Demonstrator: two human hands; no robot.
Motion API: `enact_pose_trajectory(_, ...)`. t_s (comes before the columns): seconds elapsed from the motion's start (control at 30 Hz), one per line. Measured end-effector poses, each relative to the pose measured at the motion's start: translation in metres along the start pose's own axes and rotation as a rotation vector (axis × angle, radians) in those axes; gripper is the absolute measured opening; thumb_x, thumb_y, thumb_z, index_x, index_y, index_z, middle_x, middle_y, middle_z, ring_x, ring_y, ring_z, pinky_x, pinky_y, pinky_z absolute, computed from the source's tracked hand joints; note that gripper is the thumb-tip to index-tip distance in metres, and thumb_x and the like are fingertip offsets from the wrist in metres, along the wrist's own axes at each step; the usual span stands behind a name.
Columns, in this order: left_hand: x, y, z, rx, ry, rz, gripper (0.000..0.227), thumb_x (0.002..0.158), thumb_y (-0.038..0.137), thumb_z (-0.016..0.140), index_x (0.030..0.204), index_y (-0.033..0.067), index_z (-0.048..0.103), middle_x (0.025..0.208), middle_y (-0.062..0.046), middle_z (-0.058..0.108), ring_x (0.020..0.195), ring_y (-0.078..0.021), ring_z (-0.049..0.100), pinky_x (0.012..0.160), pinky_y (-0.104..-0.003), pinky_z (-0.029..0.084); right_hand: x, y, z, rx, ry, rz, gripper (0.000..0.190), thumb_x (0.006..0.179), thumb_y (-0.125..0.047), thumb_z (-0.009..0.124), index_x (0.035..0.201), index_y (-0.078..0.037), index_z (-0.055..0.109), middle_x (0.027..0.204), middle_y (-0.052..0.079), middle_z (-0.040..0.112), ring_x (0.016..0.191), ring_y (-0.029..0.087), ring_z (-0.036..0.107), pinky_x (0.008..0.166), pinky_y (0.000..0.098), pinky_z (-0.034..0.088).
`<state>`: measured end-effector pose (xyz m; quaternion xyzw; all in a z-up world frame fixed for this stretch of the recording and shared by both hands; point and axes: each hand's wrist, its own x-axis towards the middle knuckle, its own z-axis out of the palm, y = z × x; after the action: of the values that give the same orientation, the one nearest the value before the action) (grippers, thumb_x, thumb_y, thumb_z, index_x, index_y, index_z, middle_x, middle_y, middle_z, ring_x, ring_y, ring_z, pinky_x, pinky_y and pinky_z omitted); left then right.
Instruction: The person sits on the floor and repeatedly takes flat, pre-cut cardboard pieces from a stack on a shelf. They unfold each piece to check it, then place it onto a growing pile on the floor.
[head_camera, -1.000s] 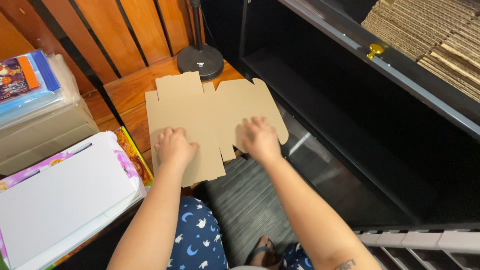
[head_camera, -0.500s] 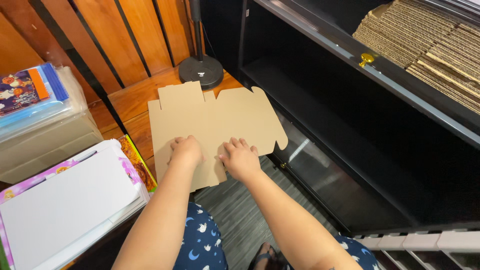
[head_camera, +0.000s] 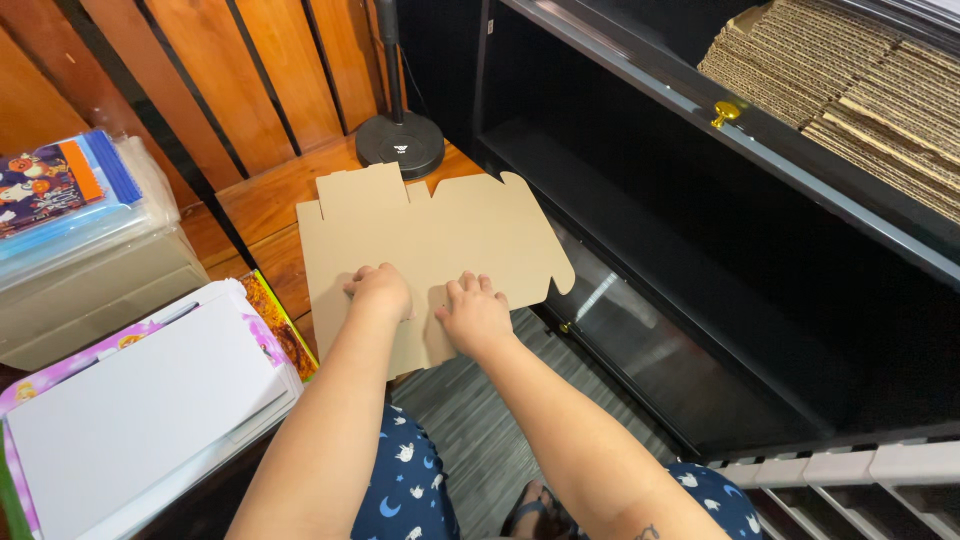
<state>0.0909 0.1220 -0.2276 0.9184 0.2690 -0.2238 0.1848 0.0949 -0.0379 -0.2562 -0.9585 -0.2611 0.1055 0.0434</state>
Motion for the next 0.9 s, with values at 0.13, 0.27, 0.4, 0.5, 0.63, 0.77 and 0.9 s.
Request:
enact_pose_trajectory(0.13,0.019,-0.003,0.012,-0.057,0.029,-0.027,0.079,0.083,0.011,0.083,0.149,-0.0082,0.043,0.153,-0.041,0.034,0.148,-0.0561,0.027,0.117,-0.064,0.031,-0.004,-0.002,-0.005,0.009,-0.009,0.009,0.048,0.105,-0.050,0.046,0.139,-0.017,0.054,0.161,0.017,0.043,0.153,0.037,0.037,0.114,0.0583,0.040)
enact_pose_trajectory(0.27,0.013,-0.005,0.011,-0.069,0.027,-0.047,0.082,0.080,0.005,0.083,0.150,-0.0078,0.041,0.154,-0.040,0.031,0.149,-0.0569,0.022,0.119,-0.063,0.028,-0.006,-0.002,-0.005,0.004,-0.010,0.005,0.049,0.105,-0.051,0.045,0.140,-0.018,0.052,0.161,0.017,0.042,0.153,0.037,0.036,0.115,0.0590,0.040)
enact_pose_trajectory(0.4,0.011,-0.004,0.010,-0.040,0.008,-0.045,0.081,0.082,0.004,0.081,0.150,-0.0078,0.040,0.155,-0.039,0.030,0.149,-0.0570,0.022,0.119,-0.062,0.028,-0.005,-0.002,-0.002,0.006,0.012,0.002,0.046,0.105,-0.049,0.045,0.138,-0.017,0.052,0.161,0.017,0.042,0.153,0.038,0.035,0.115,0.0595,0.039)
enact_pose_trajectory(0.5,0.009,-0.002,0.008,-0.112,0.025,-0.066,0.082,0.081,0.000,0.080,0.151,-0.0068,0.039,0.155,-0.041,0.026,0.147,-0.0605,0.022,0.117,-0.061,0.034,-0.004,-0.002,0.000,0.005,-0.001,0.004,0.047,0.106,-0.050,0.044,0.138,-0.017,0.051,0.162,0.017,0.040,0.154,0.038,0.034,0.116,0.0602,0.038)
enact_pose_trajectory(0.63,0.009,-0.002,0.008,-0.100,0.012,-0.062,0.083,0.081,0.003,0.080,0.152,-0.0072,0.037,0.155,-0.041,0.026,0.150,-0.0583,0.017,0.121,-0.063,0.024,-0.003,-0.003,0.002,0.000,-0.017,0.009,0.047,0.106,-0.050,0.043,0.140,-0.017,0.050,0.162,0.017,0.039,0.155,0.038,0.033,0.116,0.0608,0.037)
enact_pose_trajectory(0.77,0.000,-0.002,0.004,-0.035,-0.010,-0.050,0.083,0.081,0.005,0.083,0.150,-0.0093,0.039,0.154,-0.039,0.033,0.152,-0.0548,0.018,0.123,-0.063,0.017,-0.001,-0.001,0.005,0.012,-0.023,0.008,0.051,0.106,-0.051,0.042,0.145,-0.019,0.047,0.163,0.017,0.036,0.155,0.038,0.030,0.117,0.0616,0.035)
enact_pose_trajectory(0.9,0.004,-0.004,0.007,-0.024,-0.008,-0.031,0.084,0.082,0.007,0.083,0.151,-0.0094,0.039,0.154,-0.038,0.035,0.152,-0.0528,0.019,0.122,-0.064,0.016,-0.003,-0.002,0.003,-0.002,-0.030,0.014,0.052,0.107,-0.051,0.041,0.147,-0.019,0.046,0.164,0.016,0.035,0.156,0.037,0.029,0.118,0.0615,0.035)
